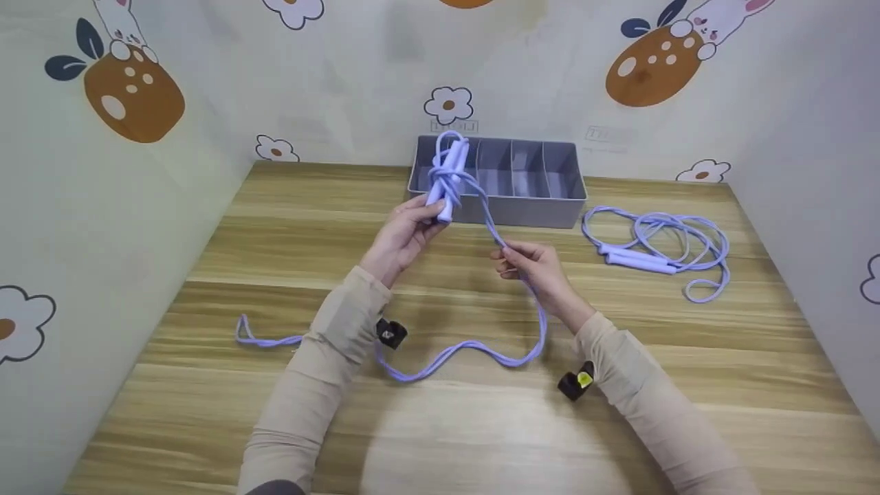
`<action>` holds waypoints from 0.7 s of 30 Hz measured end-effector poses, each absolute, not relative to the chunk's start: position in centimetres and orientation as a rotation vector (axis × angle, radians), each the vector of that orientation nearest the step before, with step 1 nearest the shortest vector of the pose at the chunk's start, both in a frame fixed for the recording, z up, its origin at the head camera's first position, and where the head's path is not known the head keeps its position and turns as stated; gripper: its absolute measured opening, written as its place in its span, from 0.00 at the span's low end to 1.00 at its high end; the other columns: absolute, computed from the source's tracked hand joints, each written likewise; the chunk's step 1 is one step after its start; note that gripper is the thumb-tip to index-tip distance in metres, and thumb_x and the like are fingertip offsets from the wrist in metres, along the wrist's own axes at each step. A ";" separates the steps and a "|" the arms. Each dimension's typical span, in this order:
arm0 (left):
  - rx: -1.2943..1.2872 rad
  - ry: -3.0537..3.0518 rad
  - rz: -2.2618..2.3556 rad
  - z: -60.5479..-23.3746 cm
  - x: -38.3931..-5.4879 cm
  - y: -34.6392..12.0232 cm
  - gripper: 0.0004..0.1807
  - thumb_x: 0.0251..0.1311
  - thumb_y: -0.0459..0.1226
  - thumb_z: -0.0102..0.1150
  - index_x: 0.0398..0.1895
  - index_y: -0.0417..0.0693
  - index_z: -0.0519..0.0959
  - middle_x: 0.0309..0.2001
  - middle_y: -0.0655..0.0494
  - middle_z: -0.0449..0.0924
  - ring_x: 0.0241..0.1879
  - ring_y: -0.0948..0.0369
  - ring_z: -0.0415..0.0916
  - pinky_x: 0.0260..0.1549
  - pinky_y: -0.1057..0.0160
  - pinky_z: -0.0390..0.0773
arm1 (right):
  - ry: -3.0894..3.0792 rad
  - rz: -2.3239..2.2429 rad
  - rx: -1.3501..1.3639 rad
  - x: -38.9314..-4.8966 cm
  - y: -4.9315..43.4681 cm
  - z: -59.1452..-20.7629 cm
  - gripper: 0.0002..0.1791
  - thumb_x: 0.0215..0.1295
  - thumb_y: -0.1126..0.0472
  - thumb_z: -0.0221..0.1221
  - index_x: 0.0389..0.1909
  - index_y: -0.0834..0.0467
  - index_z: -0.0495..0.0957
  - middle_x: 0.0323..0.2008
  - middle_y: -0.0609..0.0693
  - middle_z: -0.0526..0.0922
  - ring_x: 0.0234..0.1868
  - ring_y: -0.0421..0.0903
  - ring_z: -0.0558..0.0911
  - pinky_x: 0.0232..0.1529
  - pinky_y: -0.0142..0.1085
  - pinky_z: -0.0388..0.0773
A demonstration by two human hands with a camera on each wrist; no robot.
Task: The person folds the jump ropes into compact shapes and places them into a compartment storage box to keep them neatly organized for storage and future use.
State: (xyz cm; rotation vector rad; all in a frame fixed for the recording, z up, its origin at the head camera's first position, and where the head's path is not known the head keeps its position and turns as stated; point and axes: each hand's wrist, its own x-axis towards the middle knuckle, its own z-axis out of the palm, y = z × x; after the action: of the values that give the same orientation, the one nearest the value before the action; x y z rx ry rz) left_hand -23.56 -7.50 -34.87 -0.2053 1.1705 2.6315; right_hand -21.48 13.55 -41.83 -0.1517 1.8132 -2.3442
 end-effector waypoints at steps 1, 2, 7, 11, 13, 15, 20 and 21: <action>-0.212 1.160 2.637 -34.8 -23.5 -7.5 0.09 0.59 0.21 0.44 0.31 0.38 0.75 0.24 0.49 0.79 0.24 0.62 0.78 0.27 0.71 0.80 | 1.769 -2.361 -0.108 -21.5 13.5 -41.9 0.10 0.63 0.72 0.49 0.39 0.65 0.79 0.26 0.47 0.83 0.23 0.38 0.79 0.27 0.28 0.80; -0.215 1.147 2.640 -34.8 -23.5 -7.6 0.09 0.59 0.21 0.44 0.31 0.37 0.75 0.25 0.48 0.79 0.24 0.61 0.78 0.27 0.70 0.81 | 1.734 -2.376 -0.069 -21.5 13.4 -42.0 0.10 0.63 0.72 0.49 0.35 0.62 0.80 0.25 0.48 0.83 0.22 0.38 0.78 0.25 0.27 0.79; -0.169 1.133 2.603 -35.1 -23.1 -7.2 0.14 0.60 0.21 0.43 0.49 0.30 0.71 0.26 0.47 0.80 0.26 0.60 0.79 0.29 0.69 0.81 | 1.672 -2.435 0.062 -21.6 12.5 -42.5 0.13 0.63 0.72 0.50 0.27 0.57 0.79 0.23 0.49 0.81 0.18 0.36 0.73 0.18 0.24 0.73; -0.086 1.200 2.537 -35.4 -22.5 -6.6 0.23 0.60 0.21 0.41 0.60 0.26 0.59 0.27 0.49 0.80 0.27 0.61 0.79 0.30 0.71 0.80 | 1.673 -2.471 0.091 -21.8 11.6 -42.8 0.11 0.62 0.73 0.50 0.29 0.60 0.79 0.23 0.50 0.81 0.18 0.36 0.73 0.18 0.24 0.74; -0.041 1.225 2.497 -35.7 -22.2 -6.4 0.24 0.60 0.21 0.40 0.61 0.25 0.57 0.28 0.50 0.80 0.28 0.62 0.79 0.30 0.71 0.80 | 1.676 -2.477 0.086 -21.9 11.3 -43.0 0.10 0.62 0.73 0.50 0.29 0.61 0.79 0.24 0.50 0.81 0.18 0.36 0.74 0.18 0.24 0.74; -0.003 1.231 2.461 -36.0 -22.0 -6.3 0.24 0.60 0.21 0.40 0.61 0.25 0.57 0.29 0.50 0.79 0.29 0.62 0.79 0.31 0.72 0.80 | 1.706 -2.456 0.068 -21.9 11.2 -43.1 0.10 0.62 0.72 0.51 0.30 0.61 0.80 0.24 0.49 0.81 0.18 0.36 0.74 0.19 0.24 0.75; 0.080 1.225 2.398 -36.7 -21.5 -6.4 0.20 0.59 0.20 0.40 0.57 0.24 0.62 0.31 0.49 0.79 0.30 0.61 0.79 0.32 0.70 0.80 | 1.807 -2.336 -0.034 -21.9 11.4 -43.5 0.12 0.62 0.72 0.51 0.45 0.74 0.74 0.24 0.47 0.82 0.19 0.36 0.75 0.21 0.25 0.77; 0.100 1.228 2.382 -36.9 -21.4 -6.5 0.19 0.59 0.20 0.40 0.55 0.25 0.64 0.31 0.49 0.79 0.30 0.61 0.79 0.32 0.70 0.80 | 1.829 -2.298 -0.071 -21.9 11.5 -43.6 0.15 0.63 0.72 0.51 0.48 0.77 0.71 0.24 0.47 0.82 0.19 0.35 0.75 0.22 0.25 0.77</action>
State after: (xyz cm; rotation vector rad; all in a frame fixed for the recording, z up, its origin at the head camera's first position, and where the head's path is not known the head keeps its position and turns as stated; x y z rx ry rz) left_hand -21.45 -6.53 -36.89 0.0999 1.2280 2.3821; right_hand -21.94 11.50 -43.61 -0.0715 1.8287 -2.2984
